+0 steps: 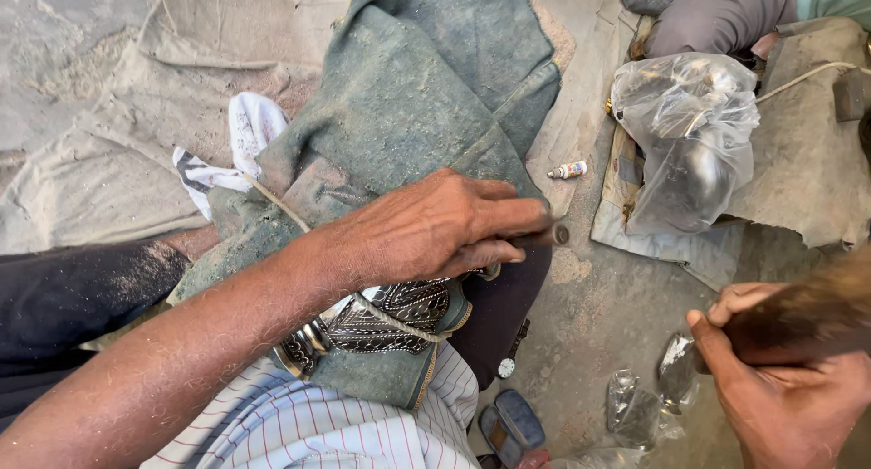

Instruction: The person sits on the ground and repeatedly hammers a small metal punch held against a silver decorative metal object resting on a cloth on their lap. They adjust the object's position occasionally while continuing to strike the same area.

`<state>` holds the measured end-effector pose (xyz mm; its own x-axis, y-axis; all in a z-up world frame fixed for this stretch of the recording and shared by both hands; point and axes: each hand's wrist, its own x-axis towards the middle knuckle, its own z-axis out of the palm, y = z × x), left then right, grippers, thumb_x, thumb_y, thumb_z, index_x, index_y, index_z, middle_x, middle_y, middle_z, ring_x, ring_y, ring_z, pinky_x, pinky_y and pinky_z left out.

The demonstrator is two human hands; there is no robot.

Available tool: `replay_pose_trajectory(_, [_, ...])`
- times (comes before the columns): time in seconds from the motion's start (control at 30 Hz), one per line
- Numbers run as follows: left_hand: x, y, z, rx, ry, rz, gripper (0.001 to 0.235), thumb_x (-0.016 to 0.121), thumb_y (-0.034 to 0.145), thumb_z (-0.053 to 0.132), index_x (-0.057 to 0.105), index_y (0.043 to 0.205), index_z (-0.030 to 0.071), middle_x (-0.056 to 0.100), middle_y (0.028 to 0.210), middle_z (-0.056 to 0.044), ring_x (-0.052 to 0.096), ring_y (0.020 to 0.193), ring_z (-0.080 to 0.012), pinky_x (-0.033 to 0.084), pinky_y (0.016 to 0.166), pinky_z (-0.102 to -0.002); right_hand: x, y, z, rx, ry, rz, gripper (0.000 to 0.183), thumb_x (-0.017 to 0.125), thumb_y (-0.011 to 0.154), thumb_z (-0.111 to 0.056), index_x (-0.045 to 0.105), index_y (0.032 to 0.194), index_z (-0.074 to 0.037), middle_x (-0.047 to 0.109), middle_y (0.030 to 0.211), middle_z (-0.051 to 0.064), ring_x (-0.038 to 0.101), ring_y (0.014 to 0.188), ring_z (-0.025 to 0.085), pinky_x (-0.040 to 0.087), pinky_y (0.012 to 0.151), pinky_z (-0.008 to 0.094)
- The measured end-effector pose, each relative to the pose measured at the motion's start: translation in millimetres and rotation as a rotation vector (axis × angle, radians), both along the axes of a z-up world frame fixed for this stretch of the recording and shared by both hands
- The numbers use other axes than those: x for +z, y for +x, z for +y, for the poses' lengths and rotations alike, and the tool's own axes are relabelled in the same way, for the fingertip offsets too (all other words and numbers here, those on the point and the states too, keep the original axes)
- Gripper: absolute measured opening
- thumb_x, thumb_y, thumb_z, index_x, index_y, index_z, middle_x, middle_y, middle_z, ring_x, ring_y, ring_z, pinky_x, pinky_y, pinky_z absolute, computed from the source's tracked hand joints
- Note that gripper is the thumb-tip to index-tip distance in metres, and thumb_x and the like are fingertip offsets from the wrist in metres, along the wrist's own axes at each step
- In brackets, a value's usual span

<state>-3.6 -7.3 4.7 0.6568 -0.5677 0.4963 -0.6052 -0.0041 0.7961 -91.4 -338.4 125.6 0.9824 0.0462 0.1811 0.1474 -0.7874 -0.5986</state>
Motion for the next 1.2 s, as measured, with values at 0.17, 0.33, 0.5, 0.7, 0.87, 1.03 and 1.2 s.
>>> replay_pose_trajectory(0.17, [2.9,-1.4,-2.4,0.036,0.09,-0.018,0.031,0.061,0.102,0.032,0.057,0.124,0.011,0.068,0.102,-0.011,0.074,0.083,-0.0312,0.062,0.069,-0.044,1.6,-5.8,-13.7,-0.032,-0.491,-0.081,0.023,0.084,0.088,0.001,0.07,0.107,0.001,0.073,0.095,0.01,0.071,0.085,0.014,0.057,0.08,0.029])
replay_pose_trajectory(0.33, [-0.3,-8.5,-0.5,0.089,0.048,-0.067,0.031,0.06,0.104,0.032,0.058,0.128,0.011,0.069,0.101,-0.01,0.074,0.083,-0.0296,0.062,0.071,-0.043,5.6,-2.7,-2.4,0.08,-0.686,-0.147,0.031,0.081,0.084,-0.001,0.069,0.112,0.003,0.072,0.1,0.013,0.072,0.09,0.022,0.057,0.081,0.032])
replay_pose_trajectory(0.5, [-2.1,-7.5,-4.4,0.097,0.058,-0.018,0.032,0.061,0.103,0.033,0.059,0.127,0.012,0.069,0.098,-0.008,0.075,0.078,-0.0251,0.061,0.066,-0.04,2.8,-6.6,4.6,0.004,-0.33,-0.105,0.019,0.079,0.094,-0.001,0.065,0.108,0.002,0.073,0.098,0.012,0.073,0.087,0.019,0.058,0.083,0.03])
replay_pose_trajectory(0.7, [1.5,-12.2,-2.7,0.104,0.086,-0.079,0.03,0.06,0.104,0.03,0.059,0.13,0.015,0.064,0.091,-0.008,0.071,0.072,-0.0259,0.059,0.061,-0.041,5.7,-3.5,4.6,0.054,-0.598,-0.141,0.028,0.08,0.086,-0.001,0.067,0.111,0.004,0.071,0.099,0.017,0.072,0.088,0.023,0.056,0.08,0.031])
replay_pose_trajectory(0.87, [0.6,-11.7,-0.8,0.097,0.086,-0.068,0.03,0.06,0.106,0.031,0.058,0.13,0.014,0.062,0.091,-0.008,0.069,0.07,-0.0268,0.058,0.061,-0.043,10.1,0.4,20.3,0.023,-0.348,-0.063,0.018,0.079,0.088,-0.001,0.066,0.099,-0.002,0.072,0.096,0.011,0.072,0.089,0.018,0.06,0.082,0.028])
replay_pose_trajectory(1.03, [2.0,-8.1,-2.6,0.068,0.005,-0.053,0.031,0.058,0.107,0.032,0.055,0.133,0.015,0.066,0.098,-0.006,0.072,0.076,-0.0256,0.059,0.065,-0.042,3.2,0.2,4.2,-0.04,-0.362,-0.064,0.019,0.079,0.09,-0.002,0.069,0.106,0.0,0.072,0.097,0.008,0.07,0.089,0.012,0.057,0.084,0.026])
replay_pose_trajectory(1.2, [1.6,-8.1,-3.1,0.077,0.116,-0.067,0.032,0.06,0.104,0.032,0.057,0.132,0.017,0.065,0.093,-0.008,0.071,0.074,-0.0275,0.059,0.063,-0.045,-2.5,-3.7,-7.7,-0.012,-0.56,-0.084,0.022,0.081,0.091,-0.002,0.069,0.108,0.003,0.07,0.095,0.012,0.068,0.086,0.014,0.055,0.08,0.029])
